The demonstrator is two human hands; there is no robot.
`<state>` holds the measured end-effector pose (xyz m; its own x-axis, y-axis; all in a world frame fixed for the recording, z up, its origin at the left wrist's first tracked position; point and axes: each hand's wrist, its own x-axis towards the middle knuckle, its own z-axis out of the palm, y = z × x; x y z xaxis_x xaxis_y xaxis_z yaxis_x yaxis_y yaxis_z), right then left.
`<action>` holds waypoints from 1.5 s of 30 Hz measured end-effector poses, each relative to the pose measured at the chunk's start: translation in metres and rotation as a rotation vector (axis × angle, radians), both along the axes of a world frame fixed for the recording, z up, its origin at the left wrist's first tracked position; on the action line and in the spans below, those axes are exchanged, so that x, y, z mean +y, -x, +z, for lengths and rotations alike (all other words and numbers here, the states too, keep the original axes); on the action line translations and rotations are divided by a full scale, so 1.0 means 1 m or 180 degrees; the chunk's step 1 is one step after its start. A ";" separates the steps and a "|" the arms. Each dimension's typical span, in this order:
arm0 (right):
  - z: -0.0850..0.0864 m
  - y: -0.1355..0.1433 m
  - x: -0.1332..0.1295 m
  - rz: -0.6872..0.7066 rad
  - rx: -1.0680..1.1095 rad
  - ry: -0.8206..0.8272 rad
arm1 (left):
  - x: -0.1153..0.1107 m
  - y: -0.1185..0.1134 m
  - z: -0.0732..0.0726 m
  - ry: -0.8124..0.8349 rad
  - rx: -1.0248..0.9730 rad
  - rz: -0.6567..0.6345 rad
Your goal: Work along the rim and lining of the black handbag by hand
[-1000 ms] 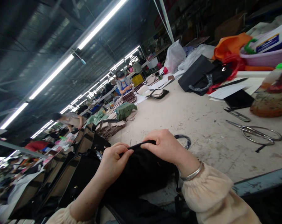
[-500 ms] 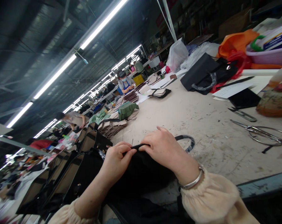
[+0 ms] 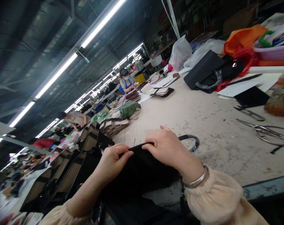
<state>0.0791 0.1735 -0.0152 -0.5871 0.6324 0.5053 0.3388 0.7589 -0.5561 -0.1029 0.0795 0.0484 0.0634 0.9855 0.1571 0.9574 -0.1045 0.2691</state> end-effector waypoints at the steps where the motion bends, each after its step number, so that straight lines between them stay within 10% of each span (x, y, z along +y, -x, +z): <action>1: 0.000 0.000 0.000 -0.0009 -0.0010 0.0017 | 0.001 0.000 -0.002 -0.0020 0.0014 0.0017; 45: 0.020 -0.001 -0.021 -0.0456 -0.0468 -0.0458 | -0.005 0.010 0.000 -0.0452 -0.0077 0.0005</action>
